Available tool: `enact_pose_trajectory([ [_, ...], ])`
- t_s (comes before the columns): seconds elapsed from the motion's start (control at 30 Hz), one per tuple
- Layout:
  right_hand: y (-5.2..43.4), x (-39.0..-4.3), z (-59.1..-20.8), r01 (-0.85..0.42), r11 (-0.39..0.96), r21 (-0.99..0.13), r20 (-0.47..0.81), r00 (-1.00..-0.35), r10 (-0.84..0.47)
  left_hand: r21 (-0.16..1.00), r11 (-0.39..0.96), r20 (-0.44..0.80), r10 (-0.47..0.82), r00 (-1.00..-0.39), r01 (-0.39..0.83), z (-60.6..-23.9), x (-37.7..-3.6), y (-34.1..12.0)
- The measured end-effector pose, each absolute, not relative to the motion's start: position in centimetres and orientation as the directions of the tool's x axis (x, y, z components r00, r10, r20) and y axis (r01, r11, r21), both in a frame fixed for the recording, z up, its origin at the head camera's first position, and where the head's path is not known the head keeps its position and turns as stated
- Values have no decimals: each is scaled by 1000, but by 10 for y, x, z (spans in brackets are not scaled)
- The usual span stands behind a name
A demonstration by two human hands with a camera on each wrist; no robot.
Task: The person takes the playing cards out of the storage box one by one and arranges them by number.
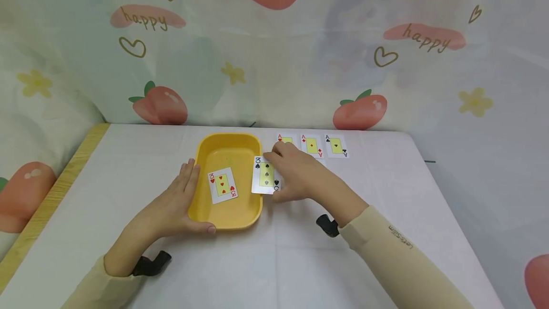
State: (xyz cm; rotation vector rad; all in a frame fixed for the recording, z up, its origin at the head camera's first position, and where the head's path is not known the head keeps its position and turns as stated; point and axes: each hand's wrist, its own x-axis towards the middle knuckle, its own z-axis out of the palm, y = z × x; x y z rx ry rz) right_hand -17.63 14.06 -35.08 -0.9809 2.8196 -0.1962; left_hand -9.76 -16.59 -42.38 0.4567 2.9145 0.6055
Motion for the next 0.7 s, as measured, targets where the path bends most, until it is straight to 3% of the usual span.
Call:
enact_pose_trajectory([
  [0.7, 186, -153, -369, -528, 832, -172, -124, -826, -550, 396, 873, -50, 331, -942, 285, -425, -98, -165],
])
